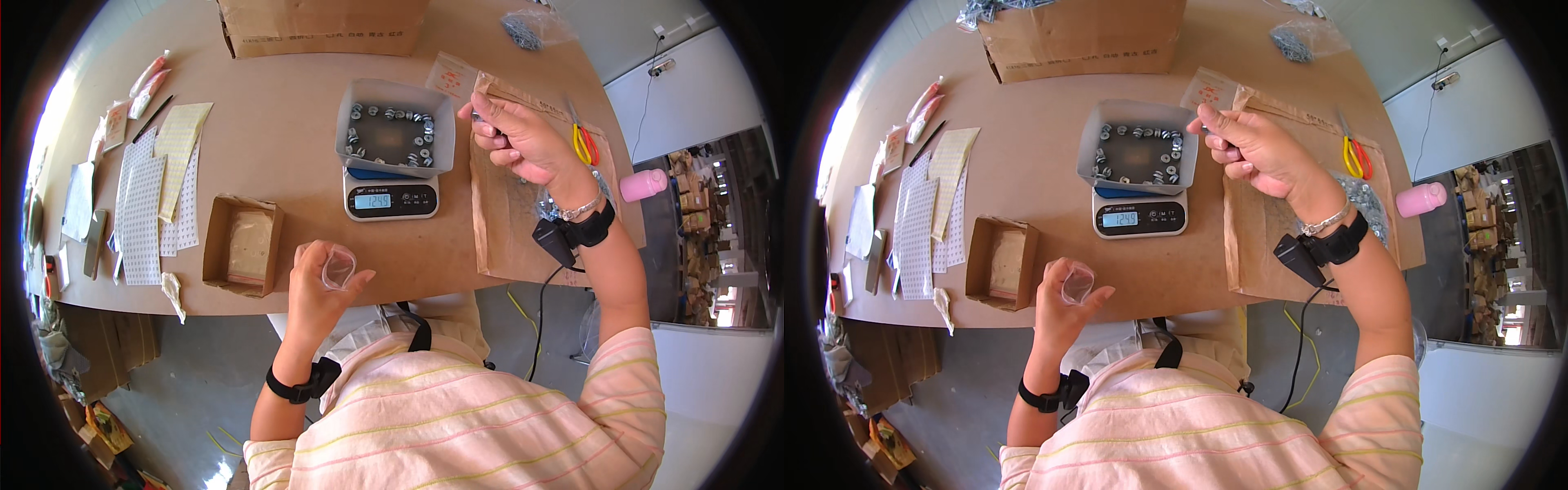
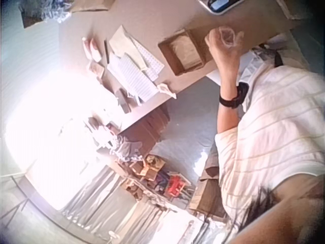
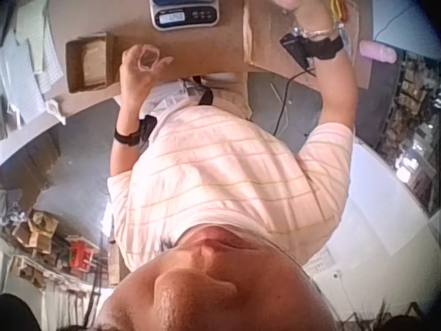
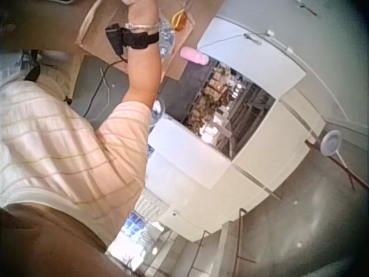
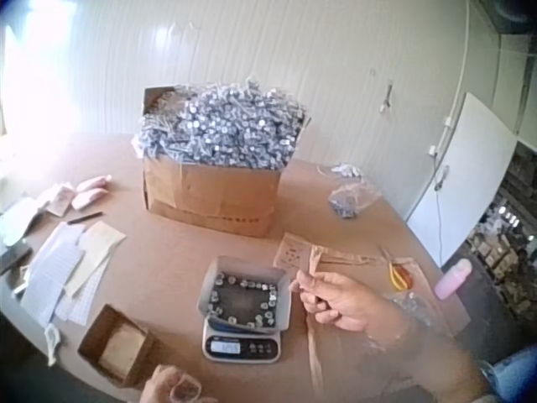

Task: Weighing small metal hardware components on a digital scale and putting them into plastic bags.

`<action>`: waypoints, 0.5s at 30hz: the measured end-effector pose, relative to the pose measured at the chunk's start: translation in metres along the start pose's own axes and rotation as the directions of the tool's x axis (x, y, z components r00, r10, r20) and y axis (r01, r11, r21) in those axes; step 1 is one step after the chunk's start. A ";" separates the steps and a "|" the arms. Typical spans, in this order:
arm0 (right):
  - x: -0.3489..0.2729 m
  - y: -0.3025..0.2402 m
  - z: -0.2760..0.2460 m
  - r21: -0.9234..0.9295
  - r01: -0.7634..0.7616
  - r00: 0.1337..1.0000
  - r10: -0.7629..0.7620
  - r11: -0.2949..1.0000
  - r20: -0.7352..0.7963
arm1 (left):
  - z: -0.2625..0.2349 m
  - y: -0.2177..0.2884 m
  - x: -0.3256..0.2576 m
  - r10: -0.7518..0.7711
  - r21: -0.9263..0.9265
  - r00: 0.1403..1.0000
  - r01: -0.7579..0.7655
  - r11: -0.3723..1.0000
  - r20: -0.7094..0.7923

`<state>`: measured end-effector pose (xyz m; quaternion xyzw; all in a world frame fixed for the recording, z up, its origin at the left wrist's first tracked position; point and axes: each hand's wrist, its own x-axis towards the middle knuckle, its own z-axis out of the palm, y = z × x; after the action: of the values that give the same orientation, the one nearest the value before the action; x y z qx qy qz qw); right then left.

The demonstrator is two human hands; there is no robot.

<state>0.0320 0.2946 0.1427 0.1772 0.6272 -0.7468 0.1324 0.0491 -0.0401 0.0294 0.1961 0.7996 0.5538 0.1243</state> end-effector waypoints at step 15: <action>-0.005 0.019 -0.027 0.024 -0.014 1.000 0.014 1.000 0.013 | -0.003 -0.001 0.007 0.079 0.198 0.996 -0.071 0.978 -0.034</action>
<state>0.0474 0.3177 0.1241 0.1783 0.6161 -0.7544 0.1397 0.0417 -0.0395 0.0296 0.2260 0.8449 0.4803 0.0666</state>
